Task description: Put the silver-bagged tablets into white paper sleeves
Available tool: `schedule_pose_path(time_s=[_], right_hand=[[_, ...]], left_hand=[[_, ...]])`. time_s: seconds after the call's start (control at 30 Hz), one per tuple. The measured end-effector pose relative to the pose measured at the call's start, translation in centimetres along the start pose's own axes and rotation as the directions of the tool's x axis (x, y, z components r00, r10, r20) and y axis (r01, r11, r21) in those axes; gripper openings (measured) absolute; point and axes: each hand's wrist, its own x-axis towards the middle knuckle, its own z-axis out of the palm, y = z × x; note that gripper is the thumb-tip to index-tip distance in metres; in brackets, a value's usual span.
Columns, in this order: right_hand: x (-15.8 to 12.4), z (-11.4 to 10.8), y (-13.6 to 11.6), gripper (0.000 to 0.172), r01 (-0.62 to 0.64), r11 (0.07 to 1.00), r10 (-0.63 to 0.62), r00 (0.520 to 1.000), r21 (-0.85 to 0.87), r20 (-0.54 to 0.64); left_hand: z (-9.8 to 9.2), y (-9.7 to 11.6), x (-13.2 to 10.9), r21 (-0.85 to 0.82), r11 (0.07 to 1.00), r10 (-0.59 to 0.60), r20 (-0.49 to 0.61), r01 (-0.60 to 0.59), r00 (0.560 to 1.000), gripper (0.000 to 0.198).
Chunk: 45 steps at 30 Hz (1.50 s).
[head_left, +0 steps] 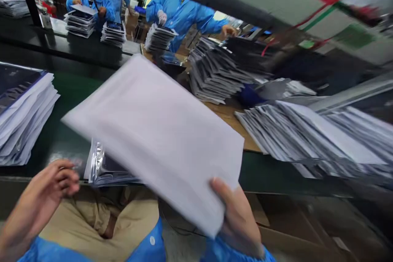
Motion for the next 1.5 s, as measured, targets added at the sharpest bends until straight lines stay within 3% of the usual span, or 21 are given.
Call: schedule_pose_path(time_s=[0.07, 0.13, 0.23, 0.33, 0.4, 0.53, 0.6, 0.67, 0.8, 0.93, 1.03, 1.13, 1.3, 1.43, 1.5], right_hand=[[4.0, 1.2, -1.2, 0.062, 0.203, 0.976, -0.188, 0.969, 0.079, -0.161], [8.5, 2.9, -1.5, 0.055, 0.341, 0.922, -0.304, 0.931, 0.186, -0.201], [15.1, 4.7, -0.9, 0.045, 0.318, 0.908, -0.261, 0.939, 0.272, -0.224], [18.4, 4.5, 0.3, 0.036, 0.208, 0.931, -0.153, 0.968, 0.299, -0.197], [17.8, 3.7, 1.3, 0.032, 0.152, 0.941, -0.110, 0.982, 0.303, -0.153], [12.0, 2.6, 3.9, 0.033, 0.063, 0.964, -0.052, 0.997, 0.257, -0.052], [9.2, 3.0, 5.5, 0.046, 0.065, 0.991, -0.067, 0.998, 0.120, 0.011], [7.7, 3.9, 6.7, 0.055, 0.151, 0.987, -0.148, 0.987, -0.054, 0.058], [8.1, 6.2, 7.8, 0.047, 0.217, 0.948, -0.179, 0.968, -0.233, 0.174], [9.6, 7.1, 8.0, 0.034, 0.188, 0.953, -0.137, 0.967, -0.237, 0.215], [10.2, 7.1, 8.0, 0.035, 0.172, 0.960, -0.122, 0.967, -0.220, 0.223], [10.7, 7.1, 8.0, 0.041, 0.142, 0.968, -0.088, 0.964, -0.208, 0.251], [10.5, 7.2, 8.2, 0.049, 0.122, 0.972, -0.065, 0.962, -0.201, 0.265], [8.9, 7.2, 7.5, 0.046, 0.194, 0.962, -0.177, 0.979, -0.191, 0.105], [8.0, 7.0, 6.7, 0.038, 0.192, 0.971, -0.171, 0.974, -0.140, 0.148]], left_hand=[[2.2, 1.2, 0.4, 0.013, 0.995, 0.094, 0.124, -0.097, 0.988, 0.040], [3.5, 1.3, 0.6, 0.035, 0.991, 0.118, 0.194, -0.127, 0.974, 0.036], [3.5, 0.3, 1.1, 0.082, 0.995, 0.045, 0.179, -0.061, 0.983, 0.034], [2.1, -0.6, 1.8, 0.133, 0.991, 0.012, 0.122, -0.029, 0.992, 0.038], [1.3, -1.1, 2.2, 0.169, 0.984, 0.038, 0.096, -0.054, 0.995, 0.043], [1.5, -1.4, 2.8, 0.240, 0.964, 0.103, 0.046, -0.111, 0.994, 0.047], [2.4, -1.4, 3.3, 0.246, 0.960, 0.126, 0.057, -0.136, 0.990, 0.044], [3.4, -1.4, 4.0, 0.226, 0.963, 0.131, 0.081, -0.146, 0.988, 0.041], [4.7, -1.2, 5.7, 0.162, 0.983, 0.067, 0.110, -0.084, 0.992, 0.050], [5.0, -0.3, 6.4, 0.022, 1.000, -0.010, 0.115, 0.008, 0.993, 0.046], [5.6, 0.8, 5.9, -0.047, 0.995, -0.080, 0.082, 0.084, 0.993, 0.047], [6.8, 1.7, 5.0, -0.017, 0.990, -0.137, 0.189, 0.142, 0.972, 0.059], [8.2, 1.9, 4.0, 0.182, 0.983, -0.025, 0.320, -0.035, 0.947, 0.066], [8.1, 1.2, 3.3, 0.084, 0.996, -0.047, 0.379, 0.016, 0.924, 0.065], [8.1, 1.2, 2.8, 0.022, 1.000, -0.021, 0.386, 0.013, 0.922, 0.065]])
